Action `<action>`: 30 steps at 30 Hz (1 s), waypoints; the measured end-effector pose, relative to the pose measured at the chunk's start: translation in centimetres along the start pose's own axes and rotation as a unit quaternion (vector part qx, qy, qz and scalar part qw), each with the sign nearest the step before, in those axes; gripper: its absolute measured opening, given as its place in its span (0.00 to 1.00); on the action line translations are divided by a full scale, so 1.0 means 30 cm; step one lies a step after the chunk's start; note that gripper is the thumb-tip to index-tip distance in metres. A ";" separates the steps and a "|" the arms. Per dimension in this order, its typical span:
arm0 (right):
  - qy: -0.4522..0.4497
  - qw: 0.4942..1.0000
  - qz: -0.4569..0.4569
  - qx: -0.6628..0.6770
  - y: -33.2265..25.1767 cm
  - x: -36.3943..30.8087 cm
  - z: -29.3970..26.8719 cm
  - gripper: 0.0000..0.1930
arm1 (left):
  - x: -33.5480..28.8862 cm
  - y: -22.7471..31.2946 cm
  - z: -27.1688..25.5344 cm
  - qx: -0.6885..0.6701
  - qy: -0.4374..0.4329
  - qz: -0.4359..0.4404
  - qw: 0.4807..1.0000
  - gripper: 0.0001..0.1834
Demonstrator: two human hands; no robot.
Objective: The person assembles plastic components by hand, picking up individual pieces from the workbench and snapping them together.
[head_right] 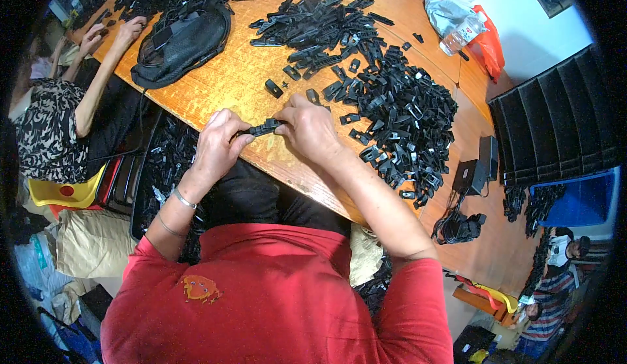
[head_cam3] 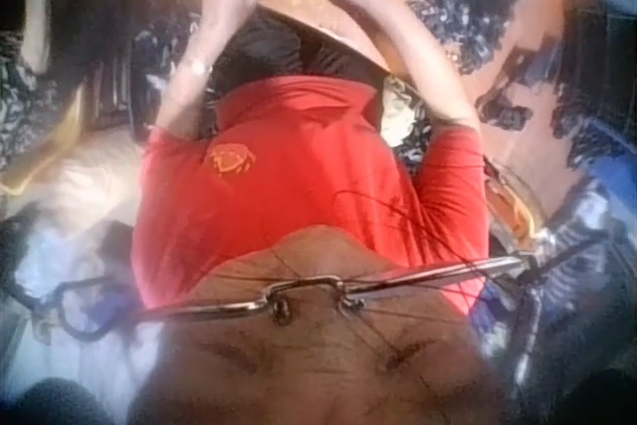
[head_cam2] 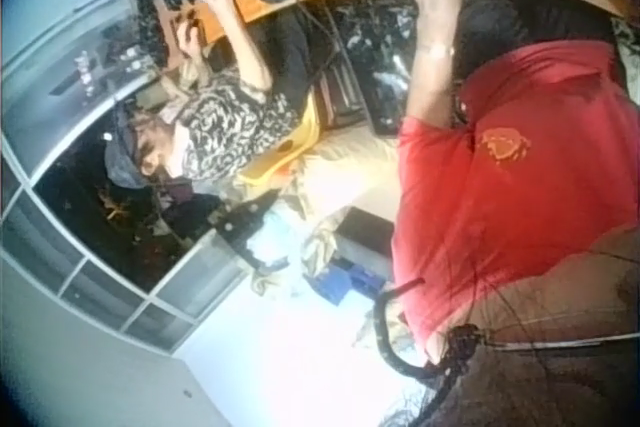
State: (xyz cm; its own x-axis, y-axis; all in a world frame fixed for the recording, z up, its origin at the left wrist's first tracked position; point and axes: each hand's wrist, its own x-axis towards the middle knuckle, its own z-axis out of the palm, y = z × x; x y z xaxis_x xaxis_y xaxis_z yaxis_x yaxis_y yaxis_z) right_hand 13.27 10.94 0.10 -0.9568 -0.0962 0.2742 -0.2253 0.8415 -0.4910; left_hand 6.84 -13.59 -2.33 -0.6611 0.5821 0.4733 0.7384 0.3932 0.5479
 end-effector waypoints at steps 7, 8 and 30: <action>-0.022 0.992 -0.121 -0.020 -0.038 0.075 0.042 0.10 | 0.025 0.001 0.013 0.001 0.032 0.021 0.999 0.11; -0.029 0.992 -0.125 -0.021 -0.035 0.087 0.047 0.10 | 0.019 -0.007 0.006 0.007 0.027 0.012 1.000 0.11; 0.046 0.999 0.019 -0.006 0.041 0.070 -0.001 0.10 | 0.568 -0.108 0.230 0.031 -0.024 0.003 0.999 0.14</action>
State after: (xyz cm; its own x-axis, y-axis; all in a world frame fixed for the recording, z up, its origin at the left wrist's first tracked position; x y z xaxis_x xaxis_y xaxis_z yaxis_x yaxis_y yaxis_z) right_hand 11.01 11.81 0.09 -0.9433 -0.0153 0.3316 -0.1871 0.8497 -0.4930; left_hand -5.90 -0.02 -0.78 -0.6505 0.6179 0.4416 0.7503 0.4326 0.4999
